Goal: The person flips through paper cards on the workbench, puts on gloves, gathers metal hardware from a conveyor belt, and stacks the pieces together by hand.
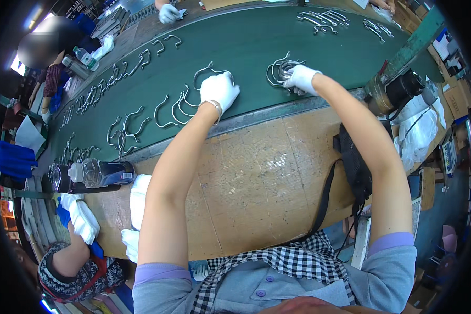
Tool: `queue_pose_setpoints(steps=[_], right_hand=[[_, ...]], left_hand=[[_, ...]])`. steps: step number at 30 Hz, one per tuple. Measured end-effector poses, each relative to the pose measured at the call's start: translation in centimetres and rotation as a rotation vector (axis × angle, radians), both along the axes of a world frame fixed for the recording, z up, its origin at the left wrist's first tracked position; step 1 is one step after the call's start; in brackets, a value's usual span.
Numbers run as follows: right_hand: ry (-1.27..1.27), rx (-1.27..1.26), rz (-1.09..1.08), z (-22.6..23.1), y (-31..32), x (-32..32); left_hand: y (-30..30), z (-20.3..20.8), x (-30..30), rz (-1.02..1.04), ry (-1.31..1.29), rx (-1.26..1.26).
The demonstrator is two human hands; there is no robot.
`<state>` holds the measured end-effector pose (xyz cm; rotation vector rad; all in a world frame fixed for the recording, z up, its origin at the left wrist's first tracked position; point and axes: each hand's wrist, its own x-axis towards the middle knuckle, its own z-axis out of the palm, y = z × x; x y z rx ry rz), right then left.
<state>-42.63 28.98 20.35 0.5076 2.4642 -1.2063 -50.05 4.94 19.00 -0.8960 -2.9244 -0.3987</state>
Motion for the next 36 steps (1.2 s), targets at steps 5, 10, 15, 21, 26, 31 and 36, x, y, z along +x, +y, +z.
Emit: queue_pose_setpoints(steps=[5, 10, 15, 21, 26, 31, 36], right_hand=[[0.131, 0.679, 0.171, -0.2, -3.4, -0.3], [0.153, 0.579, 0.309, 2.1, -5.8, 0.9], [0.192, -0.461, -0.093, 2.2, -10.7, 4.4], [0.421, -0.895, -0.053, 4.5, -17.4, 10.5], [0.414, -0.706, 0.063, 4.9, -22.6, 14.3], [0.388, -0.58, 0.043, 2.8, -24.0, 18.5], [0.6, 0.058, 0.274, 0.6, -22.9, 21.3]], left_hand=[[-2.7, 0.7, -0.5, 0.019, -0.025, -0.121], [-5.9, 5.7, -0.4, 0.101, -0.413, 0.54], [-9.2, 3.9, 5.6, 0.061, -0.717, 1.399], [-11.5, 3.9, 15.5, 0.323, -1.209, 1.633], [-14.3, 0.1, 18.7, 0.194, -1.194, 1.901], [-15.9, 0.2, 21.2, 0.172, -1.242, 1.987], [-15.2, 0.0, 23.3, 0.213, -1.315, 1.686]])
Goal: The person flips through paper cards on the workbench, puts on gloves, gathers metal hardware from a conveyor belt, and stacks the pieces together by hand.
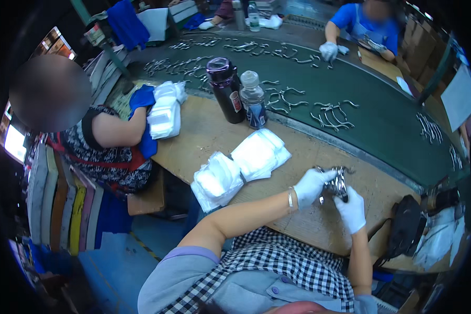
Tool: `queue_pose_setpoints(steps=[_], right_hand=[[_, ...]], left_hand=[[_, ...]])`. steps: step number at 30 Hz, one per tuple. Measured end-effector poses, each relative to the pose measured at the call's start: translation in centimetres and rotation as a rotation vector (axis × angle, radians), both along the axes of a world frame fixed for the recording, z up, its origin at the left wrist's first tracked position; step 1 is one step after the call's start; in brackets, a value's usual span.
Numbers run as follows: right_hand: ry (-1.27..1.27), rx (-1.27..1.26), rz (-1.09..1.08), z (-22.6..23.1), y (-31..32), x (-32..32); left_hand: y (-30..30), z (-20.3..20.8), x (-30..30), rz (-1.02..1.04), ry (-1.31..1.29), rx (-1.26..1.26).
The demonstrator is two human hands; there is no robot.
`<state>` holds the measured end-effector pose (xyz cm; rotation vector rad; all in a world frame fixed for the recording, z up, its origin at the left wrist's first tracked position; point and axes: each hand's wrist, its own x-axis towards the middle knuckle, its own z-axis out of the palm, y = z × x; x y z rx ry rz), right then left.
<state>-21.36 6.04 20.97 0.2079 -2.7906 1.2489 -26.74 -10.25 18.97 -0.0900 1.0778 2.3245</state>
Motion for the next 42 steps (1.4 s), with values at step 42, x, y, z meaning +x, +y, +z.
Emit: queue_pose_setpoints(steps=[42], right_hand=[[-0.38, -0.449, -0.102, -3.6, 7.1, 1.9]], left_hand=[[3.2, -3.2, -0.3, -0.349, -0.085, 0.635]])
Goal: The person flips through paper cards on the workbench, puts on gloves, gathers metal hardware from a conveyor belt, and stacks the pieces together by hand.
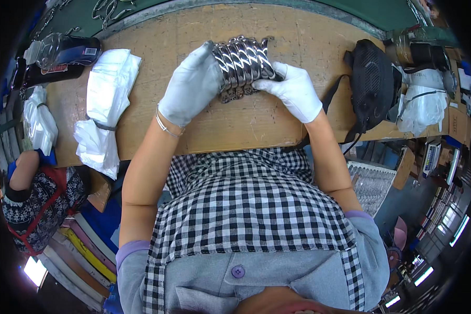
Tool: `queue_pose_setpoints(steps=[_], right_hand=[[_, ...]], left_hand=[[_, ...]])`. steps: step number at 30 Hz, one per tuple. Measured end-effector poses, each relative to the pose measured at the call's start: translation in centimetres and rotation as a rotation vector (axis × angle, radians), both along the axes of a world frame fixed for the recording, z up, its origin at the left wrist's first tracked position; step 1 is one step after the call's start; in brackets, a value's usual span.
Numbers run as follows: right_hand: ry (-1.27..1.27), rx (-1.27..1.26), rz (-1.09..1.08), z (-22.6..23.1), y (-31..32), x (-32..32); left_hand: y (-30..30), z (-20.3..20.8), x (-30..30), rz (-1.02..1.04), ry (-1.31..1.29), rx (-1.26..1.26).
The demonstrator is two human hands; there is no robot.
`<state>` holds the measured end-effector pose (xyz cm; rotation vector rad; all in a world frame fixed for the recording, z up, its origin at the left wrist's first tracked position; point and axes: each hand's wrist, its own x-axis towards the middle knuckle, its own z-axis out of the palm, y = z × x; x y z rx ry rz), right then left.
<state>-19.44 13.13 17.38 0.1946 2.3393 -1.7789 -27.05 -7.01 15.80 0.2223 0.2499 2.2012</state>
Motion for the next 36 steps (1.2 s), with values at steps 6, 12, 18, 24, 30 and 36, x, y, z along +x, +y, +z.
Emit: queue_pose_setpoints(steps=[6, 12, 18, 24, 30, 36], right_hand=[[0.023, -0.05, 0.069, 0.8, 0.4, -0.1], [0.215, 0.418, 0.2, 2.6, 2.2, 0.0], [0.358, 0.479, -0.05, 1.6, 3.1, 0.3], [0.144, 0.336, 0.149, 1.3, 1.7, 0.2], [0.037, 0.183, 0.165, 1.0, 1.5, -0.2], [0.019, 0.229, 0.183, 2.2, 2.2, -0.4]], left_hand=[[1.4, 0.4, -1.6, -0.18, -0.176, -0.244], [1.6, 0.4, -2.0, -0.212, -0.264, -0.122], [1.6, 0.9, -1.5, -0.176, -0.21, -0.104], [1.3, 0.4, -1.3, -0.229, -0.36, 0.123], [1.6, 0.0, -1.5, -0.203, -0.288, -0.017], [1.7, 0.2, -1.9, -0.134, -0.264, -0.126]])
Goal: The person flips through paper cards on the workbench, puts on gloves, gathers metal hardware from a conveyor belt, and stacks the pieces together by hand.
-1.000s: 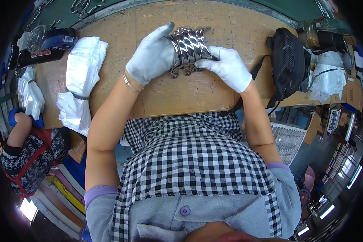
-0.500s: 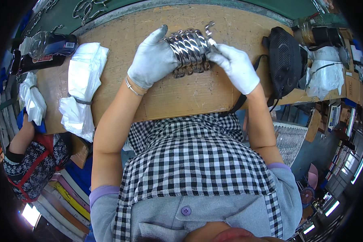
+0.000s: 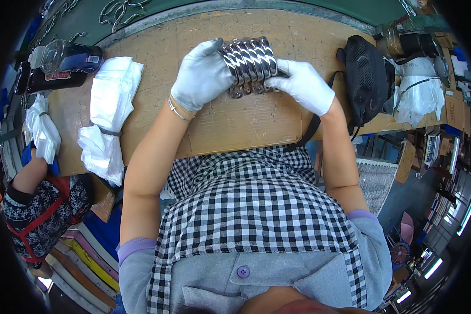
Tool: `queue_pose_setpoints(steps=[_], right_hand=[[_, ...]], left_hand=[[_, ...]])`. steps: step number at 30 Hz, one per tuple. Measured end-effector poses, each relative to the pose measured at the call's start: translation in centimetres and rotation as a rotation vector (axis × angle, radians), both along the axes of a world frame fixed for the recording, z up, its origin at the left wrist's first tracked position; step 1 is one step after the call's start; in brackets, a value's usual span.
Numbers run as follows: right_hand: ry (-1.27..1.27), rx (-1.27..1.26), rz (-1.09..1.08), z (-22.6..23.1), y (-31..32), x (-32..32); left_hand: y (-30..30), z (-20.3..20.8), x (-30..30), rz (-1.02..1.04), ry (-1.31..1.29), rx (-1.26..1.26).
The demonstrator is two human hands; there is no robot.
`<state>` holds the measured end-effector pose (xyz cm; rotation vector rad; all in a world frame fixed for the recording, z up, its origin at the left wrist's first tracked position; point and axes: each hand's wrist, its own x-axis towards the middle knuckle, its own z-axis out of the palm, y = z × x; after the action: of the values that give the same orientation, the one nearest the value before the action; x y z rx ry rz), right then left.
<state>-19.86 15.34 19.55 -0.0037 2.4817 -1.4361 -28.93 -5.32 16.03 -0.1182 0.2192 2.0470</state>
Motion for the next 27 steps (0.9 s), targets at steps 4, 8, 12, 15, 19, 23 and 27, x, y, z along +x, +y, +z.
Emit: queue_pose_setpoints(steps=[4, 8, 12, 15, 19, 23, 27], right_hand=[[0.104, 0.287, 0.097, 2.2, 0.3, -0.9], [0.07, 0.269, 0.13, 3.4, 0.8, -1.6], [-0.106, 0.186, 0.128, 3.2, 0.9, -2.3], [-0.16, -0.09, -0.004, 1.4, 1.0, -1.9], [-0.281, -0.534, -0.298, -0.2, -0.1, -0.1], [-0.478, -0.826, -0.132, -1.8, 0.6, 1.6], [-0.539, -1.151, -0.053, -1.6, -3.1, 1.5]], left_hand=[[0.3, 0.7, 0.0, 0.019, 0.002, 0.077], [0.4, 0.6, 0.1, 0.045, -0.023, 0.088], [0.0, 0.9, 0.1, 0.09, 0.065, 0.079], [-0.6, 1.0, 0.2, 0.054, 0.163, 0.191], [-1.4, 0.6, 0.0, 0.122, 0.336, 0.092], [-2.1, 1.2, -0.4, 0.21, 0.438, -0.014], [-2.1, 1.9, -0.5, 0.207, 0.53, -0.11]])
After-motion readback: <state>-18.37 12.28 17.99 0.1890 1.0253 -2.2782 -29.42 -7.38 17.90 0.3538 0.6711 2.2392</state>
